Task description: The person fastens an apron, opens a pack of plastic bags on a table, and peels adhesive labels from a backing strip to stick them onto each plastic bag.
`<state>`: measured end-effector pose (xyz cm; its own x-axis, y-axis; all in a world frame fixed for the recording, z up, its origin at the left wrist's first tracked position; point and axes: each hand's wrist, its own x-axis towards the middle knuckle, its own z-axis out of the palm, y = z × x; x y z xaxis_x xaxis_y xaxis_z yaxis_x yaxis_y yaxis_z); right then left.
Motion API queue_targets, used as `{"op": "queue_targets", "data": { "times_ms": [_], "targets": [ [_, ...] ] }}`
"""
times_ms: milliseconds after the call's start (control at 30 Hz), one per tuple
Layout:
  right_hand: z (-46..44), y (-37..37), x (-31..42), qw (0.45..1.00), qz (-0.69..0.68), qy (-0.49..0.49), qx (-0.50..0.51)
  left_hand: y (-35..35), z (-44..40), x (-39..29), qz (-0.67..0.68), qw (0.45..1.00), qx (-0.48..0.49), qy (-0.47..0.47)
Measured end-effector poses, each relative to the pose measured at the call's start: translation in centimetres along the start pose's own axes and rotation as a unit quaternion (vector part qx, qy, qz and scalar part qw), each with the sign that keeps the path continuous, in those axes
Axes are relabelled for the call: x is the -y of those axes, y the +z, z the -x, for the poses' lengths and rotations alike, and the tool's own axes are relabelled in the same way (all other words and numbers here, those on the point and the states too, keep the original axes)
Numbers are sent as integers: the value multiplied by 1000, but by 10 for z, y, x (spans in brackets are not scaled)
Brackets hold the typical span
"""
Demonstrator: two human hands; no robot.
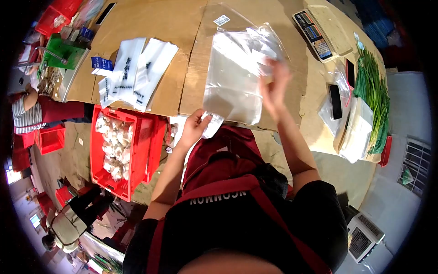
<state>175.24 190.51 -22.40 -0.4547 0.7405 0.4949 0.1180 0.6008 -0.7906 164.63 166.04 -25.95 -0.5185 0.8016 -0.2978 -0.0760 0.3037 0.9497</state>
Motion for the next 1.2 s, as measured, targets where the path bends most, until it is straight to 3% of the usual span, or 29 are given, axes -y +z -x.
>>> {"op": "queue_targets", "data": {
  "times_ms": [33,67,100,133,200,267,333,367,467,533,567,667,800,867,900,967,1000,1067,1133,1200],
  "targets": [
    [12,6,28,991,-28,33,123,13,-5,2,46,996,0,71],
    [20,3,64,913,-73,174,362,19,-9,2,91,986,-2,142],
    [34,9,49,881,-94,173,431,15,-6,-19,87,990,60,93],
    [48,16,33,843,-114,171,498,13,-10,-15,87,990,58,95],
    [48,22,32,841,-139,197,484,11,-18,-1,-5,994,49,97],
    [53,26,24,839,-167,231,463,6,-19,-19,16,999,27,42],
    [44,33,2,898,-213,236,306,-6,-19,-34,-221,974,38,-42],
    [36,31,-3,898,-213,235,306,-9,-17,-31,-222,974,38,-42],
    [25,27,-2,928,-94,227,279,-8,-10,-5,-189,981,42,-18],
    [42,33,17,894,-139,188,382,2,-9,11,42,997,38,45],
    [46,33,29,823,-239,253,448,3,-9,6,35,997,49,48],
    [60,34,28,832,-193,206,477,4,-13,6,51,995,54,62],
    [59,31,30,839,-187,229,456,7,-14,4,53,995,61,62],
    [58,30,33,845,-181,234,446,11,-16,4,86,992,-2,90],
    [58,31,33,849,-175,239,436,10,-17,5,86,992,-2,90],
    [58,32,30,876,-167,220,395,6,-17,-4,-61,996,-64,31],
    [56,32,26,901,-158,199,353,4,-16,-4,-61,996,-65,31],
    [43,30,15,899,-163,220,343,-4,-13,-4,-145,985,-83,37],
    [35,27,14,908,-119,220,336,-2,-12,8,-139,987,-68,40],
    [42,30,23,904,-84,194,370,9,-10,4,111,990,-26,81]
  ]
}}
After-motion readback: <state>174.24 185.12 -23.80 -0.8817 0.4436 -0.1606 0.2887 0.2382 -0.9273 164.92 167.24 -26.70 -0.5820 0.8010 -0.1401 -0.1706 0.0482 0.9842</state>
